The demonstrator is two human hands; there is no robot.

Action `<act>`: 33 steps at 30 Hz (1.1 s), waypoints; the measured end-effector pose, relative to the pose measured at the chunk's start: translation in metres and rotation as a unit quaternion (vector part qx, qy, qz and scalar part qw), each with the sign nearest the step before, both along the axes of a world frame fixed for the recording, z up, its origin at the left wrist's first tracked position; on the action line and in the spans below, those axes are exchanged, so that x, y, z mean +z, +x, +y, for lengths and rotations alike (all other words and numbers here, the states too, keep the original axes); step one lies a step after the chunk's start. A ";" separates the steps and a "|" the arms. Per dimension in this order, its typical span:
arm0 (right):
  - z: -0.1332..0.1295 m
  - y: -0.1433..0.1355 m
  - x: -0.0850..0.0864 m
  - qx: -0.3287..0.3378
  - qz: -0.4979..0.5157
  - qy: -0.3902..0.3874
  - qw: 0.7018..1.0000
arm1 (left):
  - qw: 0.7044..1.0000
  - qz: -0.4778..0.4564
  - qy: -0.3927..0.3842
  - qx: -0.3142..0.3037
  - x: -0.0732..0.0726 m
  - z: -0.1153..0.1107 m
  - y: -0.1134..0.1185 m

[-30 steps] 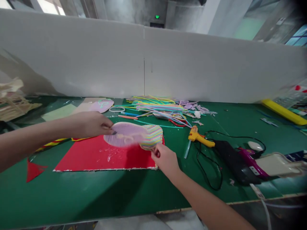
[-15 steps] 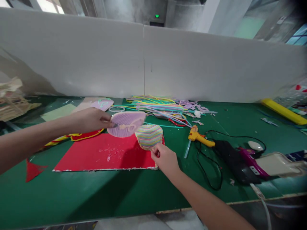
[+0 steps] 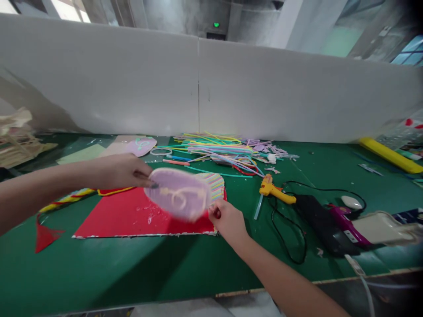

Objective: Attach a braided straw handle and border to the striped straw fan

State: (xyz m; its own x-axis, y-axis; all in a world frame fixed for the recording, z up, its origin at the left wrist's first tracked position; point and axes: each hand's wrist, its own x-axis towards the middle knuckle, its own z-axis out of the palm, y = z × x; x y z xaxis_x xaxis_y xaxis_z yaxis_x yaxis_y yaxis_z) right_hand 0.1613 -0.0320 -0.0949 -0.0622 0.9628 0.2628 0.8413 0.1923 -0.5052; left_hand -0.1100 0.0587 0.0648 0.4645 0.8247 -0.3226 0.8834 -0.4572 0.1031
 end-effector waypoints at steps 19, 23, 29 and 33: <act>0.000 0.000 0.001 -0.001 0.001 0.007 1.000 | 0.996 -0.049 -0.061 0.042 -0.007 0.008 -0.008; 0.000 0.000 0.001 0.001 -0.002 0.008 1.000 | 0.997 -0.033 -0.001 0.065 -0.002 0.013 -0.014; 0.000 0.000 0.001 0.003 0.001 0.013 1.000 | 0.996 -0.027 -0.086 0.029 -0.004 0.004 -0.014; -0.001 0.000 0.001 0.005 0.008 0.006 1.000 | 0.981 -0.045 -0.187 -0.025 -0.005 -0.002 -0.012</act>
State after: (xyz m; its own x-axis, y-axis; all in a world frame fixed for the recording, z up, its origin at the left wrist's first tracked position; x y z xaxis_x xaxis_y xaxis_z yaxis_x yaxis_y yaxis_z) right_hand 0.1615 -0.0327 -0.0936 -0.0672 0.9591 0.2750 0.8316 0.2061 -0.5158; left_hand -0.1221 0.0570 0.0598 0.5422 0.6319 -0.5538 0.8402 -0.4161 0.3478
